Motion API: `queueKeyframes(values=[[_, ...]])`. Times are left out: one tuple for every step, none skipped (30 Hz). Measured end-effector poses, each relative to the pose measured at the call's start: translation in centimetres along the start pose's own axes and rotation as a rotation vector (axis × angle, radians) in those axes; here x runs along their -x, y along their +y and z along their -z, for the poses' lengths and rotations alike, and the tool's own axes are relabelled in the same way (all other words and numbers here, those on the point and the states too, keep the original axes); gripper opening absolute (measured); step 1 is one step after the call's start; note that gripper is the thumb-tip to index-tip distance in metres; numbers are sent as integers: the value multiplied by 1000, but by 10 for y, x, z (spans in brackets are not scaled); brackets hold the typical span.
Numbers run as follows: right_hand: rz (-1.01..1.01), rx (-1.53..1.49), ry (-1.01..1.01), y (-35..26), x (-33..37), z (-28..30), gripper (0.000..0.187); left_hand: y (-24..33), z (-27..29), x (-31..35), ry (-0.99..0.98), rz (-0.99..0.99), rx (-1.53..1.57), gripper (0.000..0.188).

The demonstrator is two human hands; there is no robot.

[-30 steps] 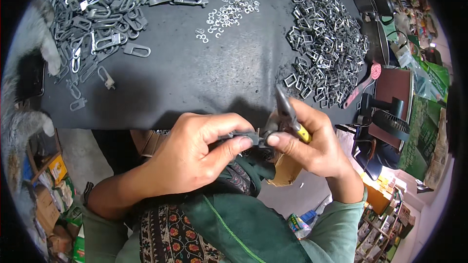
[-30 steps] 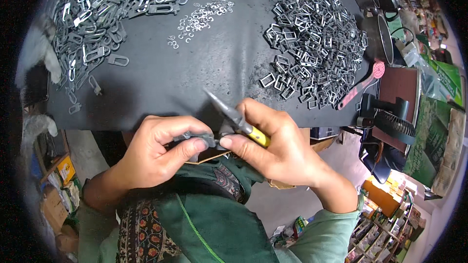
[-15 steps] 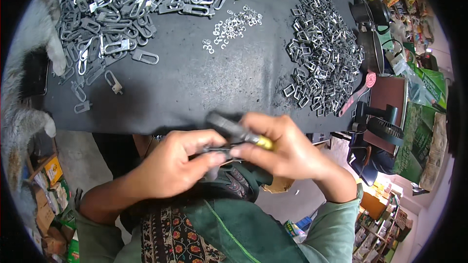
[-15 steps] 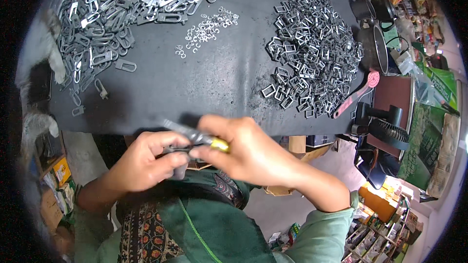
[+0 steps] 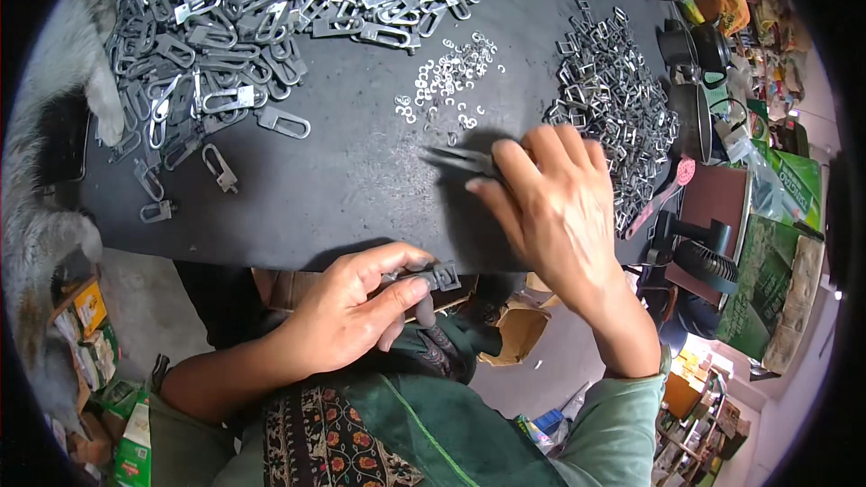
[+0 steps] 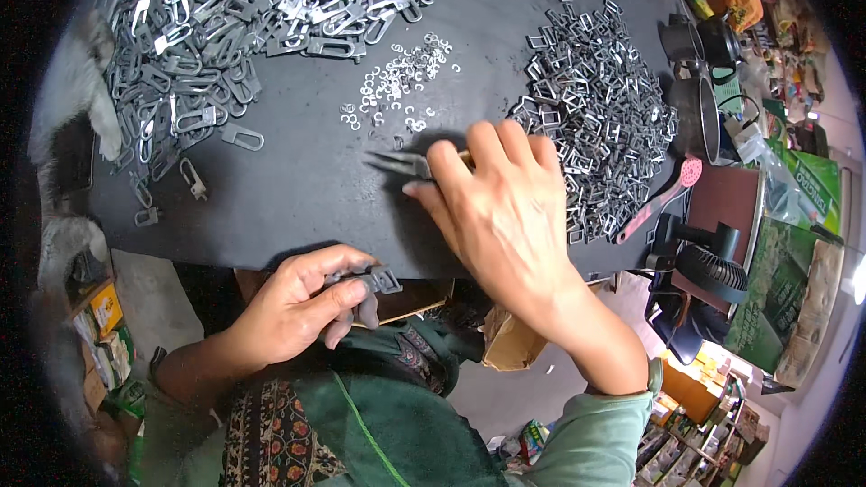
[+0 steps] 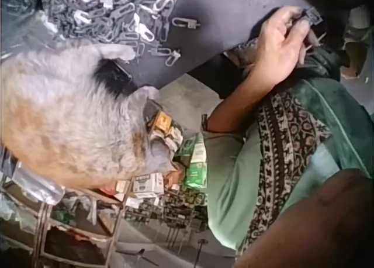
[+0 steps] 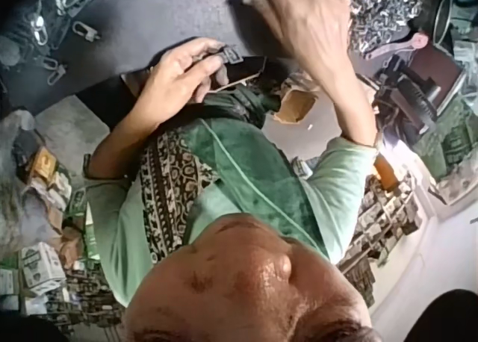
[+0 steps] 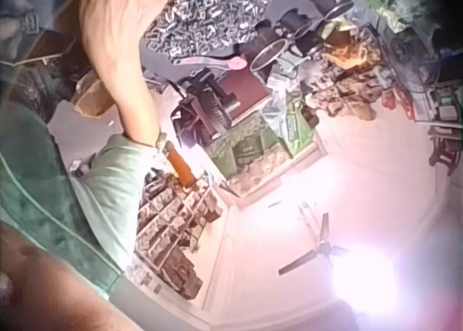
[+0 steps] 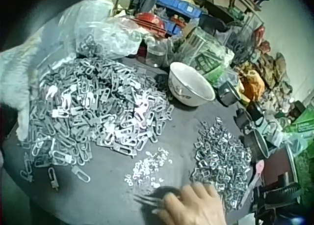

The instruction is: Assembling small metal zipper sliders and pulls using pliers at a manual workstation.

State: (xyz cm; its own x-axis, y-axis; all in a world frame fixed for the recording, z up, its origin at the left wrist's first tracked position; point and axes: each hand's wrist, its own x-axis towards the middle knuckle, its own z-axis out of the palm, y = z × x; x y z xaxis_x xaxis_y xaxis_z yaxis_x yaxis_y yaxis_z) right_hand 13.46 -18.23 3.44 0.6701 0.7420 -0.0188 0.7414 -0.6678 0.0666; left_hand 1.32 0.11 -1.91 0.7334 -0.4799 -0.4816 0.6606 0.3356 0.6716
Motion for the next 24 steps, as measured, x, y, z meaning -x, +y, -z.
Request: queueKeyframes(values=[[0, -4, -3, 1, 2, -1, 25, -1, 1, 0, 2, 4, 2, 25], [-14, 34, 23, 3, 6, -1, 25, -2, 1, 1, 6, -5, 6, 22], [-30, 74, 50, 6, 9, -1, 26, -3, 2, 1, 8, -16, 8, 20], [-30, 72, 50, 7, 11, -2, 26, -3, 3, 1, 9, -14, 8, 20], [-14, 68, 64, 7, 13, -3, 26, -3, 4, 1, -9, 5, 7, 19], [4, 65, 79, 7, 14, -3, 26, -4, 5, 1, -27, 21, 8, 19], [14, 44, 86, 5, 15, -2, 26, -4, 6, 1, -21, 20, 9, 19], [20, 39, 87, 3, 17, -2, 26, -5, 8, 0, -70, -17, -45, 20], [-3, 35, 67, 1, 18, -2, 26, -7, 8, 1, -115, -55, -99, 21], [-24, 30, 47, -2, 18, -2, 26, -11, 7, 3, -102, -56, -97, 21], [-14, 23, 50, -6, 17, -2, 26, -18, 4, 6, -145, -67, -92, 20], [-14, 0, 25, -12, 15, -2, 26, -24, 1, 11, -182, -73, -88, 20], [-14, -22, 0, -19, 12, -3, 25, -28, -3, 17, -273, -7, -49, 19], [-2, -36, 4, -27, 8, -3, 25, -30, -5, 22, -323, 18, -88, 18], [8, -43, 49, -32, 6, -4, 25, -34, -8, 22, -337, 30, -81, 19], [17, -50, 93, -38, 3, -4, 25, -35, -10, 22, -351, 42, -74, 19], [27, -5, 143, -42, -3, -7, 25, -32, -7, 26, -331, 12, -49, 19], [32, 1, 140, -44, -8, -7, 25, -31, -7, 30, -268, -51, 74, 20], [18, 31, 123, -45, -14, -6, 24, -21, -3, 35, -219, -7, 120, 20], [3, 62, 106, -46, -18, -6, 24, -12, 2, 39, -171, 37, 166, 20], [13, 71, 129, -47, -22, -7, 24, -14, 6, 41, -108, -58, 151, 20], [18, 75, 127, -48, -25, -8, 24, -13, 10, 44, -41, -115, 106, 20], [27, 74, 130, -48, -27, -8, 23, -10, 14, 47, 9, -123, 119, 22], [38, 70, 133, -50, -29, -9, 23, -8, 17, 51, 62, -129, 134, 25]])
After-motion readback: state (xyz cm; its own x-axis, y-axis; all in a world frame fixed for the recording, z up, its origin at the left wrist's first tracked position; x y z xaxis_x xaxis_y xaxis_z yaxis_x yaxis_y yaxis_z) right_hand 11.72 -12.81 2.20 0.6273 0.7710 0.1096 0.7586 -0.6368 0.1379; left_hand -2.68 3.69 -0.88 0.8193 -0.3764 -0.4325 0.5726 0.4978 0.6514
